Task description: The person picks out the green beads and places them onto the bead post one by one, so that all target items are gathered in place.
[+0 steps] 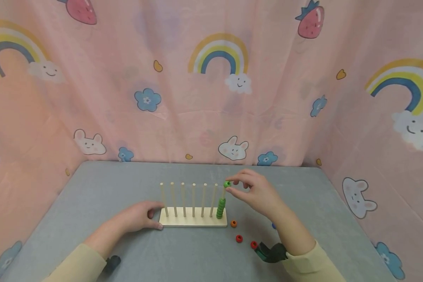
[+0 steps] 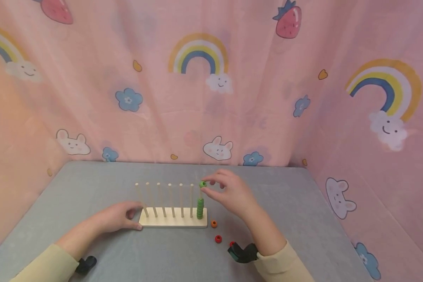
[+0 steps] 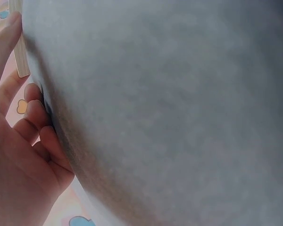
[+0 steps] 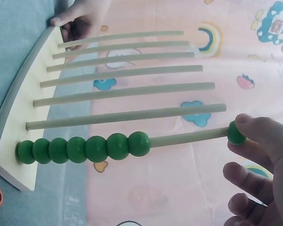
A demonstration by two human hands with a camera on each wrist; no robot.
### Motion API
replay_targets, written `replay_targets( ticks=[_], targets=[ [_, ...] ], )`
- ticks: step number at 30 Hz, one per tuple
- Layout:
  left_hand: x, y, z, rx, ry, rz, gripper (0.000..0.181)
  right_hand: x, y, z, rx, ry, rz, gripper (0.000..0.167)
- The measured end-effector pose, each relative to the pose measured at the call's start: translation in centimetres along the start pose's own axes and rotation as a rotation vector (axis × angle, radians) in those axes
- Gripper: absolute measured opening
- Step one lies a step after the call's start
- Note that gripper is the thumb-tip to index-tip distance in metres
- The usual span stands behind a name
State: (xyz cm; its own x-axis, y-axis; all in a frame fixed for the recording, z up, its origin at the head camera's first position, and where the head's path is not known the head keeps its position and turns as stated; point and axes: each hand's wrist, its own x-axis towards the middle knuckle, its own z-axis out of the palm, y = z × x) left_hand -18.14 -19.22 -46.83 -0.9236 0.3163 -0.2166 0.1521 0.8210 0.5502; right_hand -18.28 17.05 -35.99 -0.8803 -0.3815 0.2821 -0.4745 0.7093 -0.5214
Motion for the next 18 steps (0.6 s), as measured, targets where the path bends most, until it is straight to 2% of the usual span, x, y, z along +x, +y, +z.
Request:
replay_targets(
  ticks=[18],
  targets=[
    [0.0,0.2,0.0,0.003,0.006,0.008,0.064,-0.1,0.8,1.4,0.027,-0.060,0.038,0.024]
  ],
)
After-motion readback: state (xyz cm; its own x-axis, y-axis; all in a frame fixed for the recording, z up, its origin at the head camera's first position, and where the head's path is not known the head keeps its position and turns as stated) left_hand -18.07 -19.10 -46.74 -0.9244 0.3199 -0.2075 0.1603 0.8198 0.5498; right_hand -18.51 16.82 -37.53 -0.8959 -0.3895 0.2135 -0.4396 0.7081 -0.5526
